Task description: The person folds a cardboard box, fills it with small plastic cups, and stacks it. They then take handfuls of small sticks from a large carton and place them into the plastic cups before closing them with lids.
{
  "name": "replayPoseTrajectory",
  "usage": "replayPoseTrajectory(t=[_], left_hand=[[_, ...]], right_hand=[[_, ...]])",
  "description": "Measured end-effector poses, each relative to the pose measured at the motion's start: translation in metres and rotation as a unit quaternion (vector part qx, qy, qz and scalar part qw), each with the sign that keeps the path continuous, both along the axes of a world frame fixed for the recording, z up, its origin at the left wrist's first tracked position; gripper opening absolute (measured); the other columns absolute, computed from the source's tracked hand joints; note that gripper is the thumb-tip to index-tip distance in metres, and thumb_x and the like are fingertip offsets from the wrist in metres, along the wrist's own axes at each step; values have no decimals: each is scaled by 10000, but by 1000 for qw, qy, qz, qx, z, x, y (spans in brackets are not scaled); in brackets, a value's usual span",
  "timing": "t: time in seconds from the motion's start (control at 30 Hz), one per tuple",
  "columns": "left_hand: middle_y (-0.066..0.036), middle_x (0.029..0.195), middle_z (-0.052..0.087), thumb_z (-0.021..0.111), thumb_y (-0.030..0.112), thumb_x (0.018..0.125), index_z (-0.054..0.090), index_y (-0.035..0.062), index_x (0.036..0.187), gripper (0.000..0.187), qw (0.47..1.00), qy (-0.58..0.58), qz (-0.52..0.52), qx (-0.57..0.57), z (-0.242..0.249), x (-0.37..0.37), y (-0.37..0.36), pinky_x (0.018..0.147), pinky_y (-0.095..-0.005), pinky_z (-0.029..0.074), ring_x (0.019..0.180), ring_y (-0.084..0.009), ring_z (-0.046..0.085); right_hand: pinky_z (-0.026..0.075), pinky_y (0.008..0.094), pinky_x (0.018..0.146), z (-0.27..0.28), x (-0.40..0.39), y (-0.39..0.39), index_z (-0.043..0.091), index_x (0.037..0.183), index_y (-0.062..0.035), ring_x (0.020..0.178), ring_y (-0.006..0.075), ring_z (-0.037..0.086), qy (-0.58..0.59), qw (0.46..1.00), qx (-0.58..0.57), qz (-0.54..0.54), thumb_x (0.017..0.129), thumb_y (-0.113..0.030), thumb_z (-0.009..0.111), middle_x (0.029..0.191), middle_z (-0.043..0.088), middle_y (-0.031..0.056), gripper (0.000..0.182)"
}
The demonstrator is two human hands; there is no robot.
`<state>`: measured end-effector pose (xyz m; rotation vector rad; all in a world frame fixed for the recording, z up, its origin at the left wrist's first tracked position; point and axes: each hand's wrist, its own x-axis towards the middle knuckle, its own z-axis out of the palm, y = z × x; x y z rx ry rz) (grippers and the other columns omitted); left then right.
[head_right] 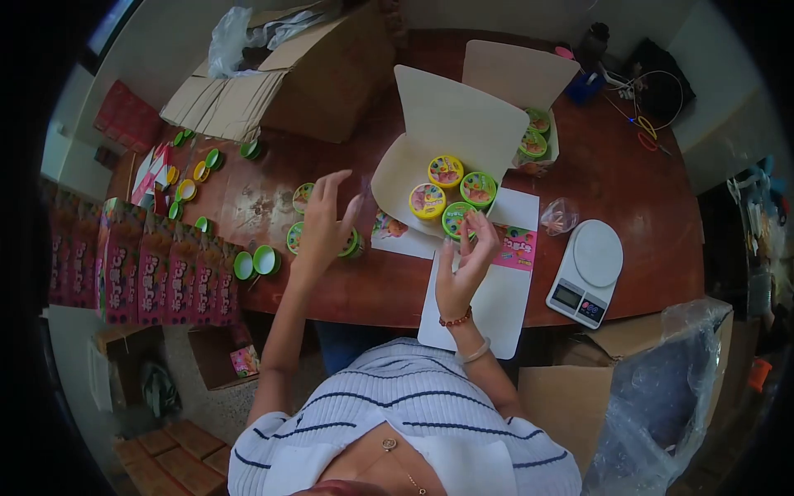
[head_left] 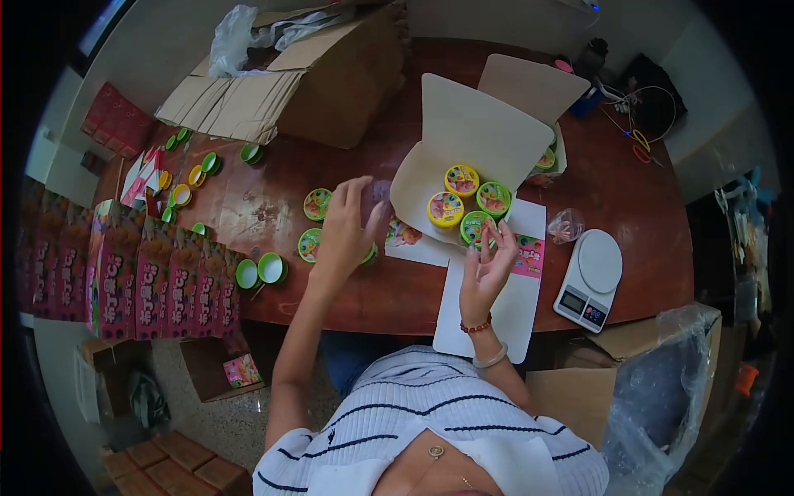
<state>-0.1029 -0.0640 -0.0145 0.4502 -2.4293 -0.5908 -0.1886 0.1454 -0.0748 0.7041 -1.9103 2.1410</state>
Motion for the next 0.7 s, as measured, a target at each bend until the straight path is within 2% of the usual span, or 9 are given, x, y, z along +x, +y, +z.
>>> replayPoseTrajectory(t=[0.03, 0.1, 0.2, 0.23, 0.3, 0.33, 0.4, 0.53, 0.7], left_hand=[[-247, 1261, 582, 688, 191, 923, 527, 44, 1317, 451, 1000, 2, -3, -2, -3, -24, -9, 972, -489, 495, 1161, -410, 588], [-285, 1045, 673, 601, 242, 967, 597, -1, 1188, 328, 997, -64, -29, 13, -23, -67, -25, 847, -533, 539, 963, -472, 659], [-304, 843, 669, 552, 229, 974, 642, -37, 980, 281, 974, -221, -49, -26, -40, -98, -43, 740, -570, 545, 798, -505, 653], [-304, 843, 669, 552, 229, 974, 642, -37, 980, 281, 973, -219, -60, -32, -42, -101, -48, 740, -570, 545, 798, -505, 653], [-315, 775, 631, 546, 168, 953, 622, -55, 840, 261, 987, -157, -46, 3, -43, -91, -56, 711, -571, 537, 777, -502, 641], [-315, 787, 628, 544, 176, 960, 622, -55, 842, 271, 988, -154, -32, 8, -37, -83, -57, 711, -572, 528, 788, -496, 640], [-307, 802, 630, 539, 189, 975, 624, -51, 846, 286, 989, -148, 5, 8, -26, -67, -65, 705, -572, 511, 801, -490, 637], [-298, 798, 630, 527, 212, 1001, 649, -45, 867, 314, 984, -161, 83, -6, -6, -59, -96, 688, -556, 495, 810, -487, 637], [-318, 853, 634, 524, 206, 980, 656, -61, 893, 310, 991, -103, 80, 10, -42, -104, -130, 723, -555, 503, 892, -498, 635]], right_hand=[[394, 432, 1167, 3, -3, 2, 340, 1432, 48, 1344, 297, 464, -56, 995, -78, 37, 950, 3, 576, 1426, 394, 194, 538], [380, 438, 1174, 11, -13, 9, 331, 1437, 53, 1350, 297, 457, -31, 997, -71, -26, 974, -21, 558, 1436, 394, 191, 520], [344, 420, 1191, -3, -47, 24, 296, 1497, 24, 1439, 310, 381, 5, 981, 155, -114, 1002, -57, 551, 1520, 374, 210, 563], [471, 437, 1054, -20, -55, 24, 366, 1461, 64, 1277, 343, 565, -1, 964, 237, -120, 1025, -110, 531, 1348, 560, 263, 498], [546, 475, 809, -10, -63, 17, 455, 1382, 105, 968, 399, 692, -118, 943, 312, 6, 1025, -118, 505, 1005, 685, 283, 424], [529, 520, 657, -15, -64, 6, 501, 1332, 110, 760, 444, 679, -15, 952, 302, -45, 994, -83, 503, 807, 669, 281, 390], [530, 521, 636, 2, -71, -14, 496, 1352, 93, 756, 456, 679, -20, 921, 388, -16, 950, -48, 521, 803, 665, 288, 427], [547, 564, 656, -11, -107, -79, 508, 1146, 74, 800, 498, 665, 32, 946, 317, 57, 927, -55, 582, 824, 665, 319, 264], [563, 547, 665, 12, -174, -129, 526, 1054, 113, 812, 501, 681, 94, 930, 355, 24, 904, -42, 592, 841, 665, 350, 226]])
